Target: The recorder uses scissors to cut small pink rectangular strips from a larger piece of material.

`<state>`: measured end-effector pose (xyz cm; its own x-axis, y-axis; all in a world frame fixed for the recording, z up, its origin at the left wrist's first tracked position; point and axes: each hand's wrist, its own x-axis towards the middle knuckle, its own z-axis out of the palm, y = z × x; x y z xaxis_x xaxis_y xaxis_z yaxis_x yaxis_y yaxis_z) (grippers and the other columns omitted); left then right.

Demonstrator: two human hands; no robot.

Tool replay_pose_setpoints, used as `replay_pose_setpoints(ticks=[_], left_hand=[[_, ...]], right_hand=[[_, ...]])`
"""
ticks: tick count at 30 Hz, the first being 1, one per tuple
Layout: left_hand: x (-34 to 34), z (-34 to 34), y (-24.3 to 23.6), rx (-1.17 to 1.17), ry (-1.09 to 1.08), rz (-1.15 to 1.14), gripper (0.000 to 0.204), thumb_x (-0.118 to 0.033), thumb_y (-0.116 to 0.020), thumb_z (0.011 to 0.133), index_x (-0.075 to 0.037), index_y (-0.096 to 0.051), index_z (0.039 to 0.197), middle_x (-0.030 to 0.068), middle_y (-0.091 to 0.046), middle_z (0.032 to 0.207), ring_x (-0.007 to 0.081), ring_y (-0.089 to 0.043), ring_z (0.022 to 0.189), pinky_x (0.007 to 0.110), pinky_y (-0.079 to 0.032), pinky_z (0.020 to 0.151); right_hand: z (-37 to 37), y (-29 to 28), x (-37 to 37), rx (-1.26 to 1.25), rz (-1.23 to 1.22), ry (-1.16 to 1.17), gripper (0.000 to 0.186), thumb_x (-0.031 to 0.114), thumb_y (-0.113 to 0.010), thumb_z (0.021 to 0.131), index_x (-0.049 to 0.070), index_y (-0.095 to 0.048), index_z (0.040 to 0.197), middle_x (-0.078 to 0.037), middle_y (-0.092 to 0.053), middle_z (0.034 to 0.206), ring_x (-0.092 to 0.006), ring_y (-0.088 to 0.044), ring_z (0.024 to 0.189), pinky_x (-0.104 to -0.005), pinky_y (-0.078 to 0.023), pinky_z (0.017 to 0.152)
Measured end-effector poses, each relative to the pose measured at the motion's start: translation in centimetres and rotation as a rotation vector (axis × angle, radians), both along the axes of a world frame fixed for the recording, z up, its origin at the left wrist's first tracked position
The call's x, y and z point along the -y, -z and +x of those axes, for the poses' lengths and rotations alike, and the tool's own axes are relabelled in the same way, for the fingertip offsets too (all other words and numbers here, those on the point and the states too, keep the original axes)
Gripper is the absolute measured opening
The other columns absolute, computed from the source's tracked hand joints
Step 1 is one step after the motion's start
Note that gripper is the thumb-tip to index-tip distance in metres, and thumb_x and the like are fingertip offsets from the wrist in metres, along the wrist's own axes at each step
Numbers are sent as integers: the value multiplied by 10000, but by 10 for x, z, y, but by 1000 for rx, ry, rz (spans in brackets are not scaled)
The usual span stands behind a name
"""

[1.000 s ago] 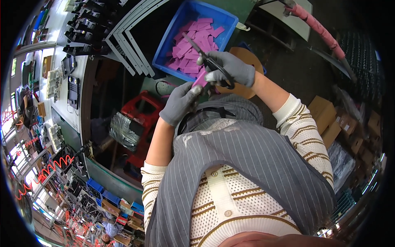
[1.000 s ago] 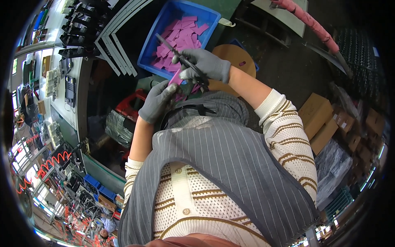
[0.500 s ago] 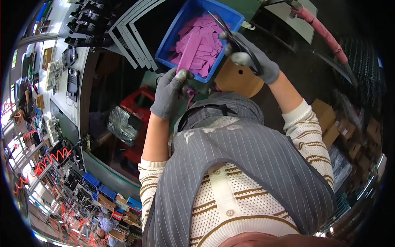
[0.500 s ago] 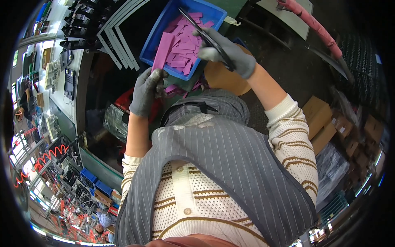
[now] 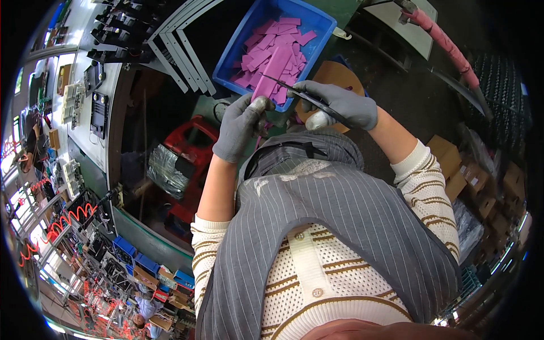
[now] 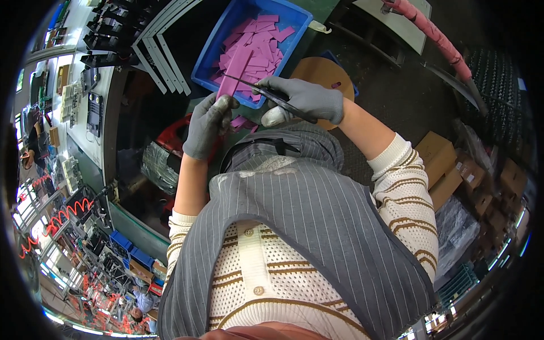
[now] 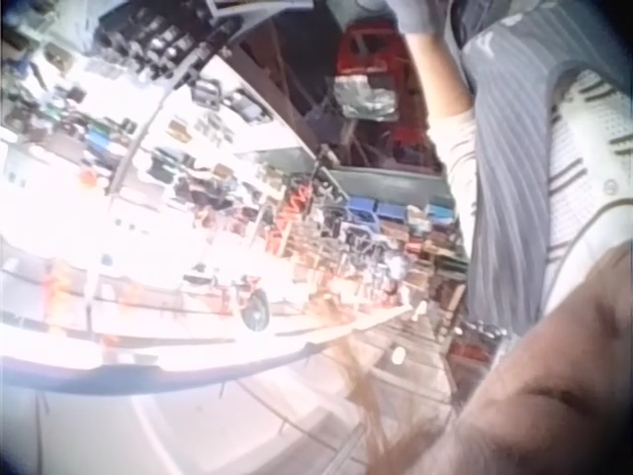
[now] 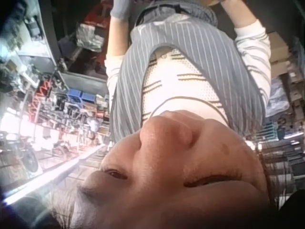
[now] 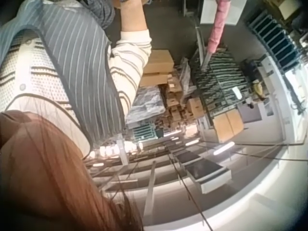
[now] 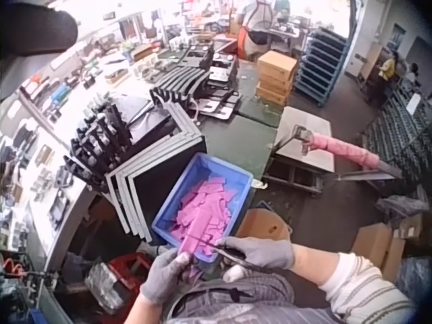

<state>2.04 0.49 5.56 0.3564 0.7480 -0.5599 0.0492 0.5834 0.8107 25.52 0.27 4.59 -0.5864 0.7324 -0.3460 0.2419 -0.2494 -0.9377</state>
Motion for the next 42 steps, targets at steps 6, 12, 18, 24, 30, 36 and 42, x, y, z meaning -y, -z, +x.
replay_pose_setpoints(ticks=[6, 12, 18, 24, 30, 36, 42], left_hand=[[1, 1, 1, 16, 18, -21, 248, -276, -522, 898, -38, -590, 888, -14, -472, 601, 62, -417, 498, 200, -336, 467], [1, 0, 6, 36, 36, -34, 258, -284, -520, 896, -36, -588, 889, -12, -466, 601, 65, -423, 506, 203, -346, 473], [-14, -2, 42, -88, 157, -52, 268, -284, -498, 899, -30, -580, 869, -9, -459, 595, 77, -435, 501, 215, -366, 462], [-21, -9, 57, -135, 169, -77, 263, -282, -497, 898, -35, -580, 867, -12, -453, 590, 82, -418, 457, 219, -353, 440], [-3, -20, 45, -84, 290, 256, 380, -413, -568, 856, -34, -586, 831, 20, -514, 655, 97, -470, 536, 253, -372, 481], [15, -9, 43, 18, 293, -34, 271, -310, -537, 904, -44, -573, 946, -15, -486, 649, 62, -455, 512, 199, -388, 446], [17, -10, 30, 166, 316, 0, 405, -343, -533, 899, -10, -513, 1128, 13, -549, 860, 98, -519, 723, 248, -446, 658]], right_hand=[[-1, 12, 0, 9, -12, -8, 924, 651, -700, 613, 30, -454, 1252, -99, -540, 929, -203, -539, 857, -318, -432, 743], [-2, 19, 2, -62, 12, 43, 694, 527, -709, 702, 29, -533, 1152, -55, -552, 818, -128, -535, 683, -265, -424, 594], [-2, 29, -6, 79, -399, 112, 193, 231, -639, 786, 52, -605, 850, -1, -509, 607, -65, -468, 517, -216, -362, 460], [11, 67, -3, -28, -361, 198, 184, 180, -619, 797, 47, -590, 920, -6, -519, 631, -70, -463, 487, -198, -367, 425], [3, 64, -2, -483, -472, 463, 253, 141, -633, 826, 62, -532, 1043, -25, -551, 790, -95, -533, 618, -218, -461, 547], [-35, 44, -1, -264, -160, 187, 444, 137, -740, 741, 57, -481, 1091, -23, -525, 896, -104, -563, 748, -259, -514, 595], [-37, 20, -7, -196, 177, 241, 405, 83, -695, 732, 59, -498, 1085, -34, -543, 912, -93, -541, 792, -247, -472, 665]])
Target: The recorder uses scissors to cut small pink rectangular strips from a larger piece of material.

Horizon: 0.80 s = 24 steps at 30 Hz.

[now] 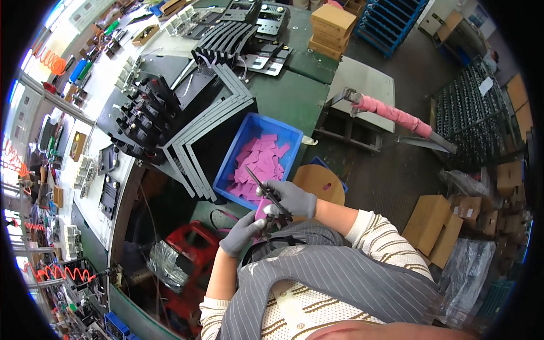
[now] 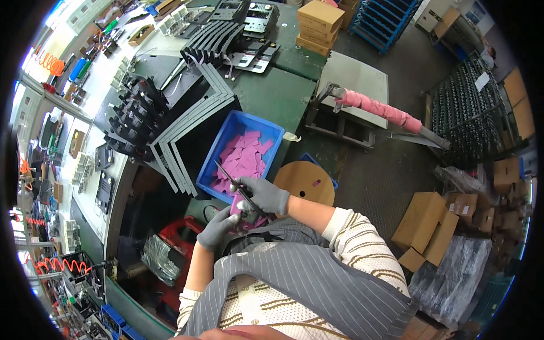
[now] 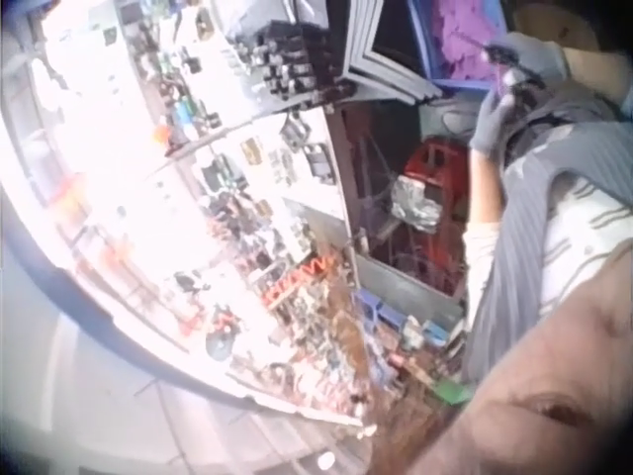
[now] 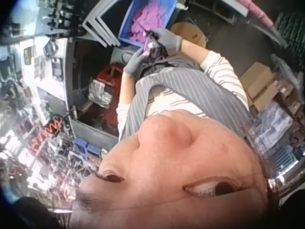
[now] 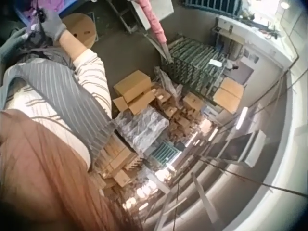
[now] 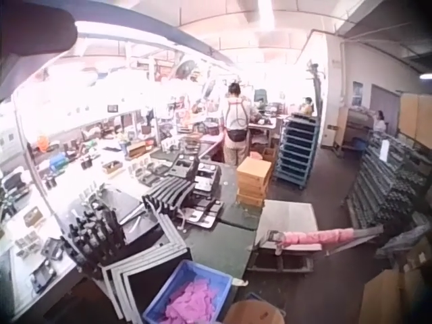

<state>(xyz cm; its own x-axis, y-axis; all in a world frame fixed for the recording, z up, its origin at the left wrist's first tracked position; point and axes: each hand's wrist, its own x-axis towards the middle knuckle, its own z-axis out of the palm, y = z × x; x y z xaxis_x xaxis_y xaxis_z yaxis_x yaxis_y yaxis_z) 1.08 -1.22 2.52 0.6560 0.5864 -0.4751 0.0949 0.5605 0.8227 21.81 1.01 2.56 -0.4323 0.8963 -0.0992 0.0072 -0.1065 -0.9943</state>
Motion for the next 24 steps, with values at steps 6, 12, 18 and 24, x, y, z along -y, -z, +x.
replay_pose_setpoints(ticks=[6, 12, 18, 24], left_hand=[[-4, -12, -19, 172, -55, -54, 589, -427, -516, 884, 24, -440, 1255, 59, -557, 1016, 129, -523, 882, 251, -412, 768], [-9, -2, -17, 70, -38, 29, 493, -412, -496, 903, 8, -509, 1161, 29, -555, 902, 106, -512, 783, 233, -411, 695], [10, 12, -11, 35, -130, -53, 327, -361, -473, 921, -45, -551, 944, 7, -506, 719, 100, -485, 623, 230, -398, 570], [2, 4, -3, -109, -260, 83, 318, -351, -477, 912, -51, -546, 833, 9, -452, 558, 105, -458, 455, 247, -360, 434]], right_hand=[[11, -40, -15, -93, -82, 121, 416, 94, -740, 704, 75, -518, 1055, 19, -483, 887, -46, -484, 792, -241, -436, 742], [15, -28, -18, -50, 76, 208, 396, 28, -710, 705, 69, -507, 1042, 9, -473, 895, -58, -501, 683, -206, -460, 634], [15, -18, -5, -277, -161, 302, 396, 13, -698, 708, 81, -498, 1043, 5, -468, 848, -73, -535, 628, -219, -497, 556], [32, 0, -8, -297, -243, 192, 448, 111, -629, 817, 113, -460, 1231, -15, -573, 869, -33, -505, 591, -169, -373, 442]])
